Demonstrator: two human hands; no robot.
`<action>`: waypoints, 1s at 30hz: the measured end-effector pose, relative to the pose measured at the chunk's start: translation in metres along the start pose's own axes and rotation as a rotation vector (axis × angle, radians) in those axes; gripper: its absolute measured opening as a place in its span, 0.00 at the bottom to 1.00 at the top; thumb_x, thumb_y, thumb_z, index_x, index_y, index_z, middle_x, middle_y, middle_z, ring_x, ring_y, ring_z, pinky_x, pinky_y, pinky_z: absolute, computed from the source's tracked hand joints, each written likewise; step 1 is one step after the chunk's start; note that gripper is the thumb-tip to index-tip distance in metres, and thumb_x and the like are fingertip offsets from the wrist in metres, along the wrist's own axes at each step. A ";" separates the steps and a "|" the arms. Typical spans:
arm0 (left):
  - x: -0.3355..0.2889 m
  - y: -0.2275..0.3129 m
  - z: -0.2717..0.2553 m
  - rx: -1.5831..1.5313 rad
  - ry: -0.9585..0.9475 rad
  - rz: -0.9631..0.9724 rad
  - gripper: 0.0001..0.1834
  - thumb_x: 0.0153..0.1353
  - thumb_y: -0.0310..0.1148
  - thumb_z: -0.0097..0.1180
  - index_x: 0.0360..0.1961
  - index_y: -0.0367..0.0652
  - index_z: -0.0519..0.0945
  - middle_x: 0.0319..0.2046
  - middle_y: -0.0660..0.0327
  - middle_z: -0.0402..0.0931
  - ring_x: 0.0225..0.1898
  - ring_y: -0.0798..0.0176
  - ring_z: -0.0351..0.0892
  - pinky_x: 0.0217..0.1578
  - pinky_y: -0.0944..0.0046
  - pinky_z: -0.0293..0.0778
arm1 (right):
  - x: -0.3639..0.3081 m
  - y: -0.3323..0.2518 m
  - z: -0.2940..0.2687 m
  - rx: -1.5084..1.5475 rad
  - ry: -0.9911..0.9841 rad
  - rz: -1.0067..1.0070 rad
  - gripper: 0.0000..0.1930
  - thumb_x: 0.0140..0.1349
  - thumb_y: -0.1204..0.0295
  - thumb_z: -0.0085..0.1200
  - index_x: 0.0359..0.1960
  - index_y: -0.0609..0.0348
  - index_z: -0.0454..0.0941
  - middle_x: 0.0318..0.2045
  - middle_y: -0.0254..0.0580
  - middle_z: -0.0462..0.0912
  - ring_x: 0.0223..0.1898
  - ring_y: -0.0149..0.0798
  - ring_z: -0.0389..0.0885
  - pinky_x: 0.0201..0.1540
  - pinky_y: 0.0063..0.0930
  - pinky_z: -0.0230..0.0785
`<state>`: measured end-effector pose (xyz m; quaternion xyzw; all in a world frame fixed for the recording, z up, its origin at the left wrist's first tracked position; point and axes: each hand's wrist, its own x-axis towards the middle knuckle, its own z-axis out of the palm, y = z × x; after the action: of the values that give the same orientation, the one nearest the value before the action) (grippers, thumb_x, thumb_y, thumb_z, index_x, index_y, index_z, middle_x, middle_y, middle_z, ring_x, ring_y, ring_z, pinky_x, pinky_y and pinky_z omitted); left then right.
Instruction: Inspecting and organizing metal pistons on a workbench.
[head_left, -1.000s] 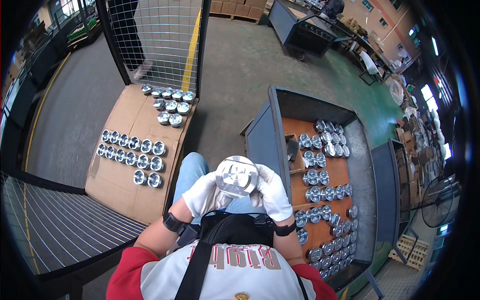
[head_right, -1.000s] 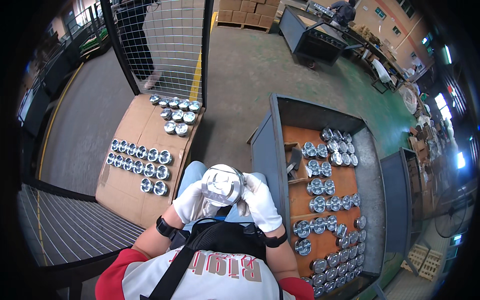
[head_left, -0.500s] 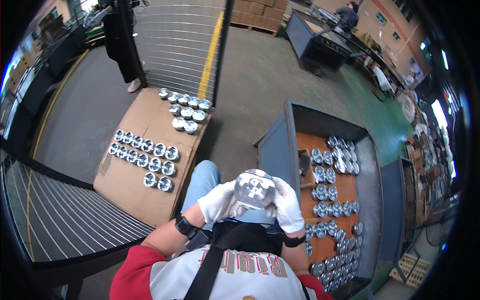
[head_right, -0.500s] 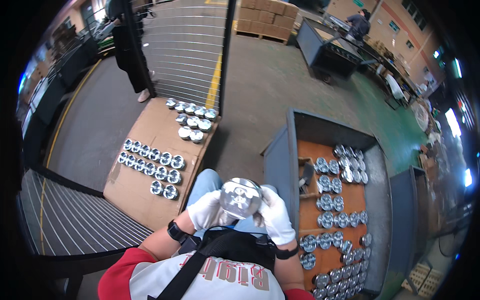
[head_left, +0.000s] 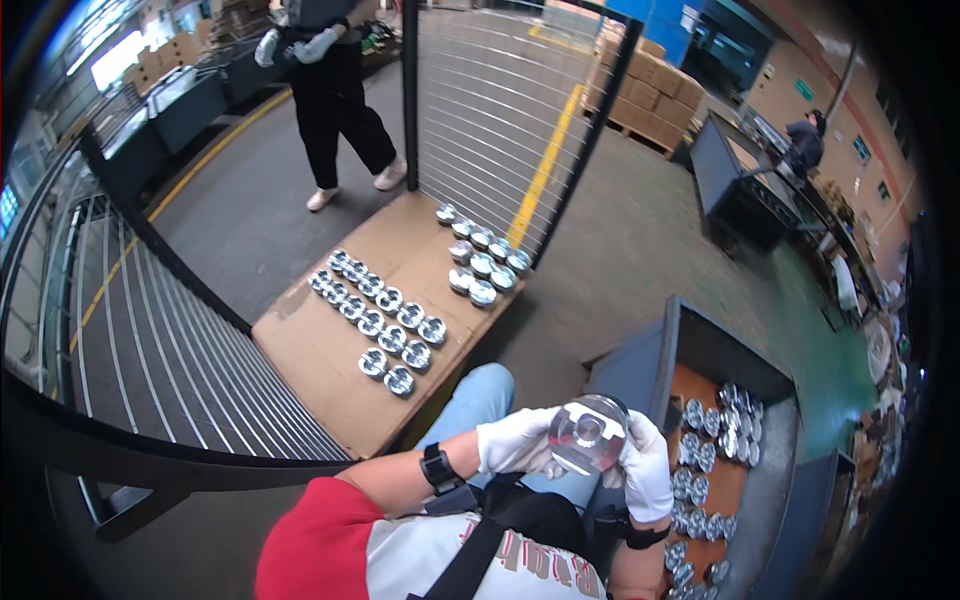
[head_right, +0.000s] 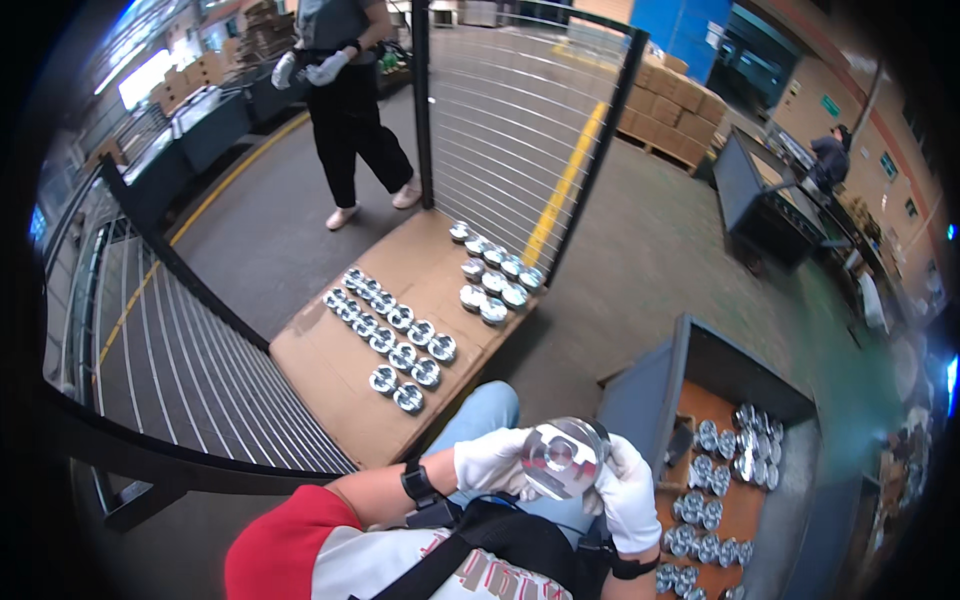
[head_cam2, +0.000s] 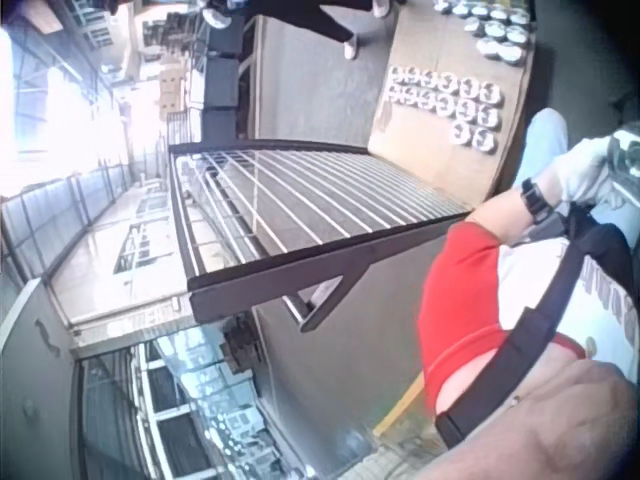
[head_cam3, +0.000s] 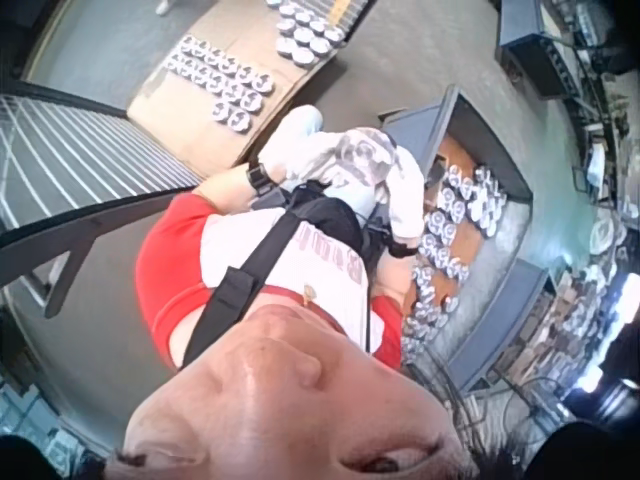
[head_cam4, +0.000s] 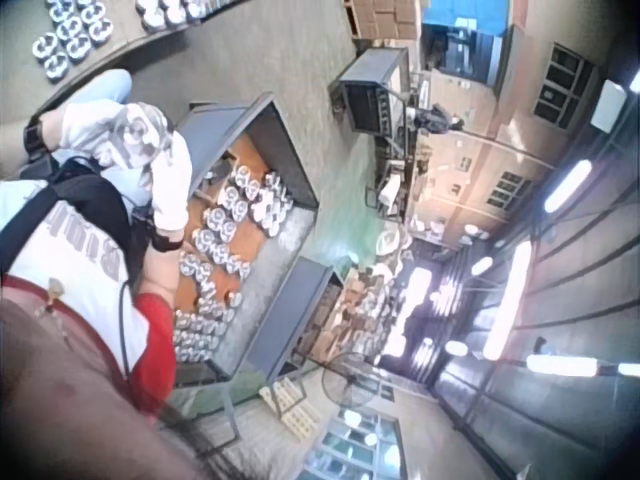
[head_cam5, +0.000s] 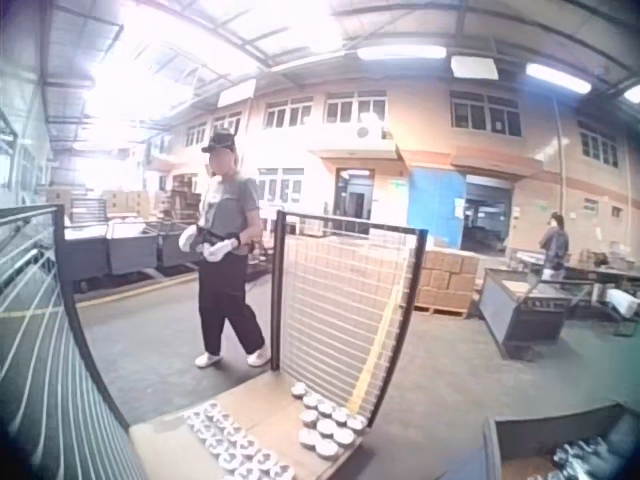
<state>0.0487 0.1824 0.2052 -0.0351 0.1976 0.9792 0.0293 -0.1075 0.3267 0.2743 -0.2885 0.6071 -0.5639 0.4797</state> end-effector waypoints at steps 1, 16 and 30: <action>0.000 0.000 -0.003 0.000 0.000 -0.009 0.24 0.69 0.54 0.49 0.52 0.44 0.74 0.39 0.60 0.80 0.32 0.65 0.80 0.29 0.66 0.78 | 0.000 -0.003 0.003 -0.010 -0.008 -0.013 0.17 0.68 0.67 0.56 0.52 0.65 0.72 0.24 0.35 0.80 0.14 0.23 0.74 0.13 0.13 0.61; 0.003 -0.006 -0.016 -0.066 -0.117 0.032 0.30 0.68 0.54 0.49 0.59 0.40 0.69 0.42 0.57 0.80 0.33 0.63 0.83 0.32 0.65 0.83 | 0.009 -0.022 0.001 -0.118 -0.058 0.059 0.11 0.69 0.71 0.54 0.49 0.62 0.74 0.26 0.35 0.82 0.15 0.24 0.76 0.16 0.12 0.66; -0.015 -0.016 -0.047 -0.294 -0.048 0.108 0.18 0.70 0.42 0.50 0.56 0.44 0.73 0.49 0.61 0.80 0.45 0.65 0.84 0.41 0.67 0.83 | 0.021 0.027 0.038 -0.032 0.054 -0.004 0.15 0.65 0.64 0.59 0.46 0.62 0.78 0.25 0.33 0.82 0.15 0.20 0.73 0.14 0.11 0.60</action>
<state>0.0679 0.1776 0.1570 -0.0051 0.0532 0.9983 -0.0242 -0.0751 0.2980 0.2464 -0.2819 0.6284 -0.5626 0.4572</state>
